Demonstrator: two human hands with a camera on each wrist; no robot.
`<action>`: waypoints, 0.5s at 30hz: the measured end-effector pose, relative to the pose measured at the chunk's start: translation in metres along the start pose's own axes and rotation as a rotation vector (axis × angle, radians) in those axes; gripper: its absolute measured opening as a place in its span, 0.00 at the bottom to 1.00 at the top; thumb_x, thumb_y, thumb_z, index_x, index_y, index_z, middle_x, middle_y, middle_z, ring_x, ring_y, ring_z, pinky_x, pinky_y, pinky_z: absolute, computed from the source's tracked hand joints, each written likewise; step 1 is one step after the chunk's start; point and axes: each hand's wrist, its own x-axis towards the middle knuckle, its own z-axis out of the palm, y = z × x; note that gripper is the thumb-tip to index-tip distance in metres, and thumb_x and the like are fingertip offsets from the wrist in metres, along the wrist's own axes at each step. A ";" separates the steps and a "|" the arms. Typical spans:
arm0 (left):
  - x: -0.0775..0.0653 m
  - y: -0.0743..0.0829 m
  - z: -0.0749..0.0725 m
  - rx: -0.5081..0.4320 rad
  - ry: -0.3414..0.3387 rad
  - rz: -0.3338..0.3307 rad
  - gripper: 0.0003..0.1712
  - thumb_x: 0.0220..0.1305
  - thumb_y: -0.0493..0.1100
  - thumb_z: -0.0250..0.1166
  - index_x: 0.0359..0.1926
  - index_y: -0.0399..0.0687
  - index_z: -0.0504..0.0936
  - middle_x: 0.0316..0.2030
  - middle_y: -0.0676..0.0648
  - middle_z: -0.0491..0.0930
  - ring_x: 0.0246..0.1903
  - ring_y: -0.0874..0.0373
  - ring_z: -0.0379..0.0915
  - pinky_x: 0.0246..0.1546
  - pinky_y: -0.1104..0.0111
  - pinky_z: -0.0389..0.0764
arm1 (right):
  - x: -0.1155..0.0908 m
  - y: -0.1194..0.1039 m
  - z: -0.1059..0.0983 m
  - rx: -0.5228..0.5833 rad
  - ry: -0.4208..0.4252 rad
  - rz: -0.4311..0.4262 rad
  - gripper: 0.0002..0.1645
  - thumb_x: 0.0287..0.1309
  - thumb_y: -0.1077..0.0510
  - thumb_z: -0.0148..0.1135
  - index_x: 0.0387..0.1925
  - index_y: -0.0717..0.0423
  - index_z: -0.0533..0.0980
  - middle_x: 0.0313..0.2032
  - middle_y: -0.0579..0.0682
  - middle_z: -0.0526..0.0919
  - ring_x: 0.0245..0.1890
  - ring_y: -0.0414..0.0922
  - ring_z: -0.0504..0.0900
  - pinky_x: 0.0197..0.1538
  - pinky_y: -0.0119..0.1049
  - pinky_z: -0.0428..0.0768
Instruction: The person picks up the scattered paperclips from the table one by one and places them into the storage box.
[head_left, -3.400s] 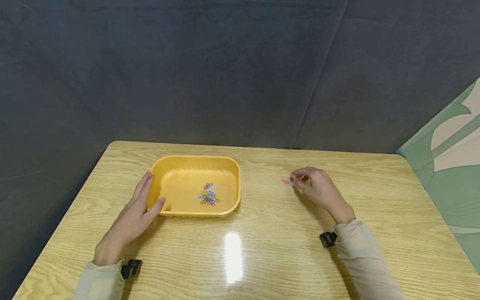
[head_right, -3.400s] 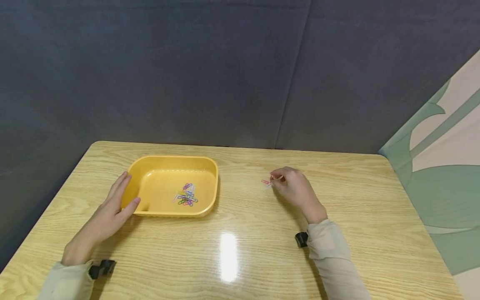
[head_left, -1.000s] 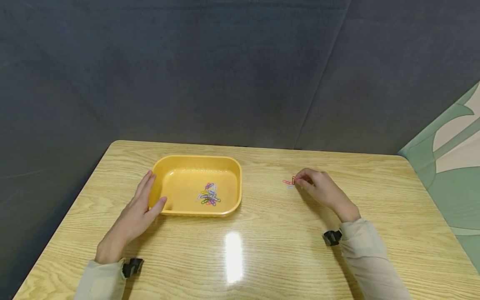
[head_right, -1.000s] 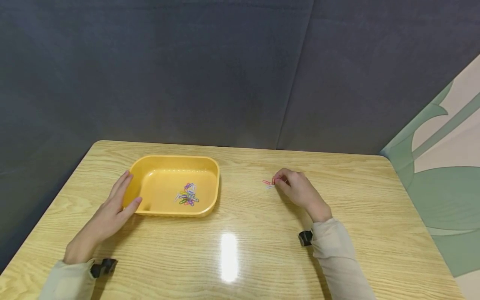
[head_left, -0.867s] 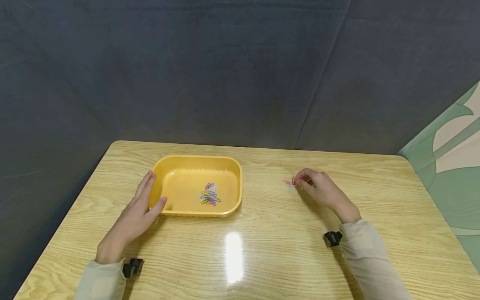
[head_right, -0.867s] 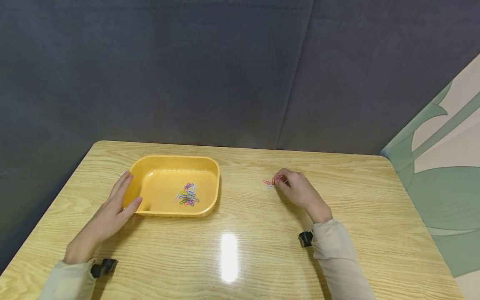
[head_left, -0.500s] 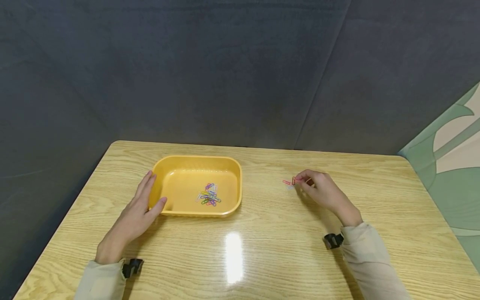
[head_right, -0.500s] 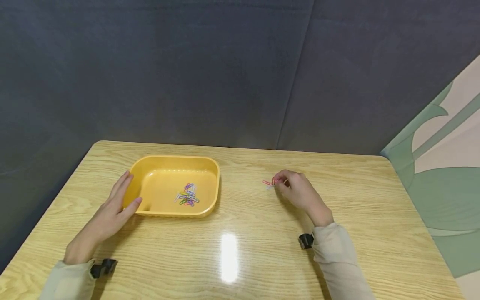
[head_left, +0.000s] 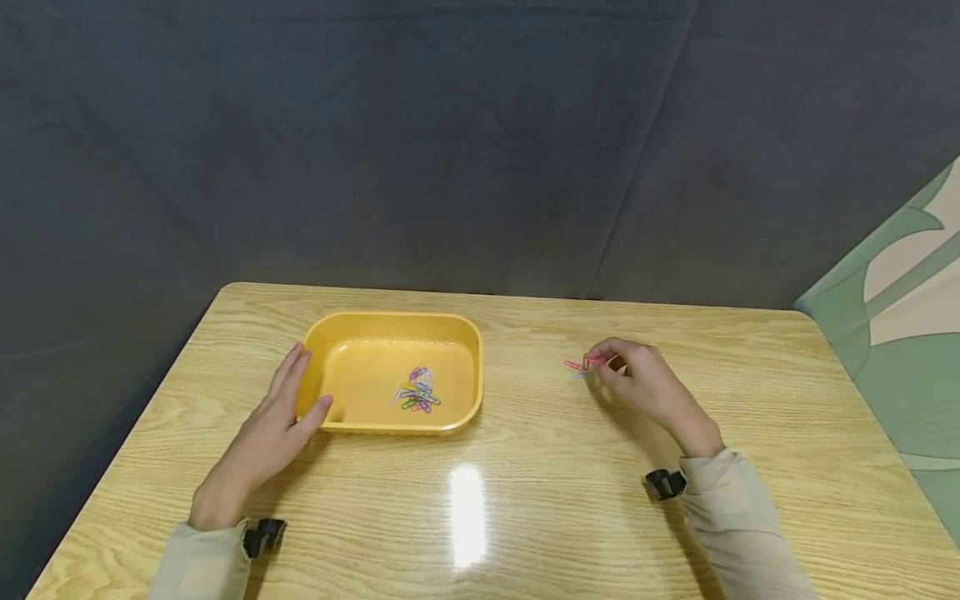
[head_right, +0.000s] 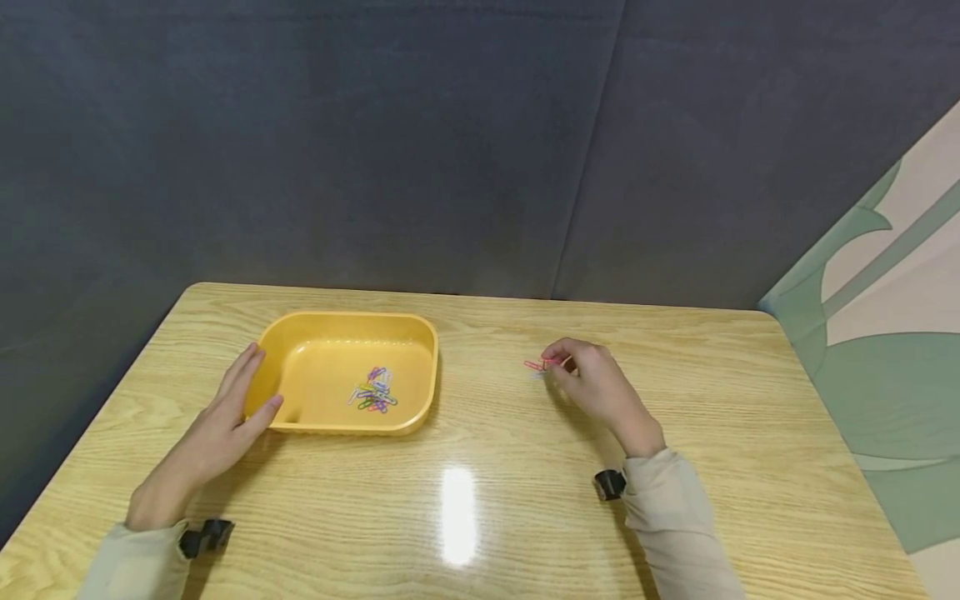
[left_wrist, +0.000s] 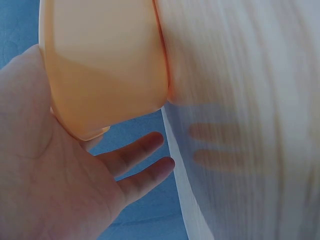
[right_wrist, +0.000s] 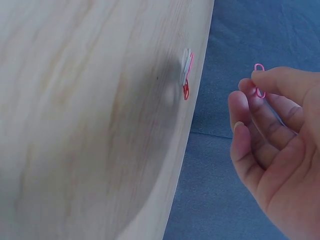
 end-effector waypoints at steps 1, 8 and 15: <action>0.000 0.000 0.000 0.000 -0.001 -0.001 0.46 0.76 0.59 0.48 0.80 0.44 0.35 0.80 0.45 0.28 0.74 0.31 0.45 0.63 0.33 0.59 | 0.000 0.000 0.000 0.000 0.003 -0.002 0.08 0.66 0.66 0.59 0.44 0.62 0.81 0.39 0.57 0.87 0.34 0.46 0.82 0.32 0.31 0.78; -0.001 0.000 -0.001 -0.005 -0.008 -0.006 0.47 0.76 0.60 0.47 0.80 0.45 0.34 0.80 0.45 0.28 0.74 0.30 0.44 0.63 0.32 0.59 | 0.000 -0.003 0.001 0.001 0.016 -0.011 0.08 0.65 0.66 0.60 0.43 0.61 0.81 0.39 0.55 0.87 0.35 0.45 0.81 0.34 0.31 0.78; -0.001 0.000 -0.001 0.001 -0.010 -0.005 0.47 0.76 0.60 0.47 0.80 0.45 0.34 0.80 0.46 0.27 0.74 0.30 0.44 0.63 0.32 0.59 | -0.001 -0.007 0.002 0.010 0.027 -0.029 0.07 0.64 0.65 0.61 0.43 0.61 0.81 0.36 0.55 0.87 0.31 0.42 0.80 0.31 0.30 0.78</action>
